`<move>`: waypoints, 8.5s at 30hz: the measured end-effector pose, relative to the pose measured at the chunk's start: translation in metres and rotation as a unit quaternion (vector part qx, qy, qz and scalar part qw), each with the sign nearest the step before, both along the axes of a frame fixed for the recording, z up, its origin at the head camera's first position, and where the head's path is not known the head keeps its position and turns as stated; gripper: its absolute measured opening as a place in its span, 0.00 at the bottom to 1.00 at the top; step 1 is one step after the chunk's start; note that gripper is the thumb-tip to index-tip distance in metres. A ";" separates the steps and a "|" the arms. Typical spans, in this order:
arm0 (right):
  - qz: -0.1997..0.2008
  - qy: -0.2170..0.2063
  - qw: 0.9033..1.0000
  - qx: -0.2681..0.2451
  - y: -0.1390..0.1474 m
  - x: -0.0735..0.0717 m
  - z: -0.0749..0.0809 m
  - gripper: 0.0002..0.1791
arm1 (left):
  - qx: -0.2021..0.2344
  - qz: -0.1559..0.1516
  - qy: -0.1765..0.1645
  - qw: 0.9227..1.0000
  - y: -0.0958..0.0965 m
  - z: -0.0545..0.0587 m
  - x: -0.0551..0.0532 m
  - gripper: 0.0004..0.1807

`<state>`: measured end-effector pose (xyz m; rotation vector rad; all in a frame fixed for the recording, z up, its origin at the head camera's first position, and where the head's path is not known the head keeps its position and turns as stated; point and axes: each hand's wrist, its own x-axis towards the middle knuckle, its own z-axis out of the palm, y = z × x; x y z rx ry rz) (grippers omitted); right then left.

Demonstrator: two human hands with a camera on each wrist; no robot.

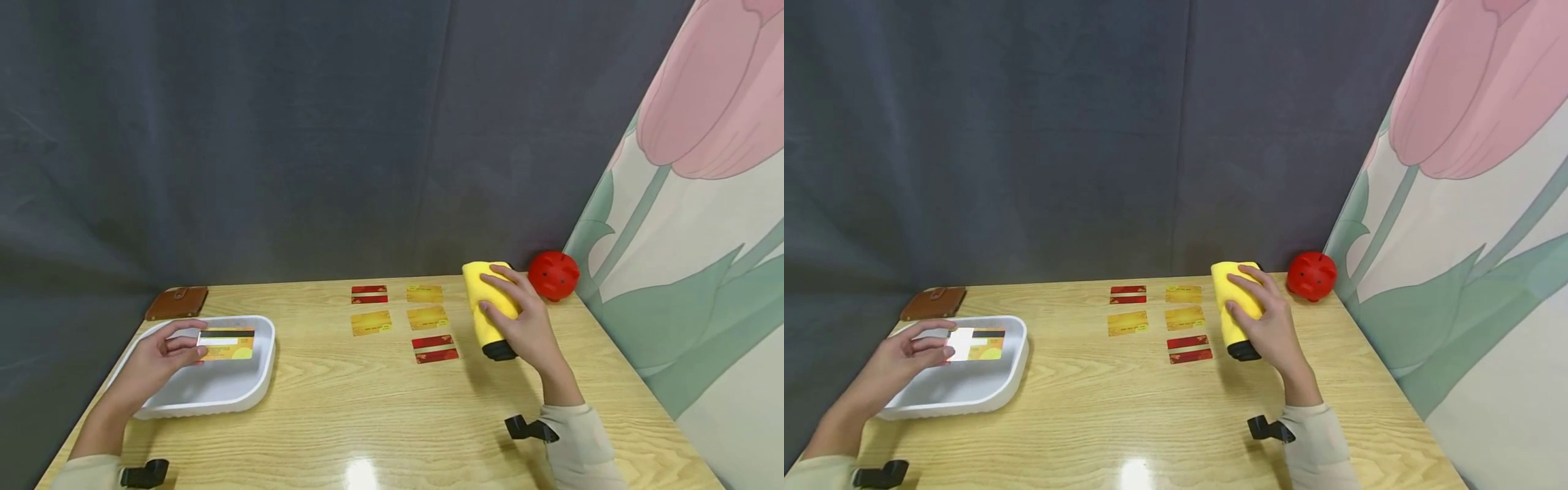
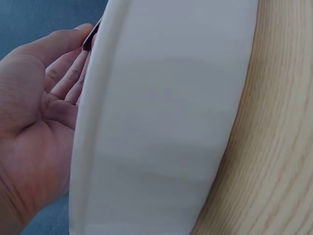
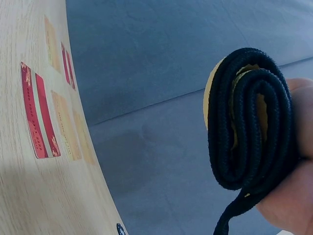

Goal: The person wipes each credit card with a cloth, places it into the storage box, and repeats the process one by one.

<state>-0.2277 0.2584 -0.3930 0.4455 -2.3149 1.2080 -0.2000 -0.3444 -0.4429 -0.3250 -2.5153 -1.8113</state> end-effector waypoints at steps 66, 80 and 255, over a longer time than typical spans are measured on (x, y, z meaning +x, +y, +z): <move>0.008 -0.017 1.000 0.004 -0.001 0.001 -0.005 0.24 | -0.151 0.073 -0.047 0.985 0.009 -0.011 -0.018 0.21; 0.005 -0.006 1.000 0.005 0.001 0.002 -0.003 0.24 | -0.177 0.066 -0.065 0.980 0.013 -0.006 -0.017 0.22; 0.145 0.010 0.984 0.108 -0.105 0.012 -0.020 0.24 | 0.097 -0.047 0.086 0.991 0.264 0.002 -0.036 0.22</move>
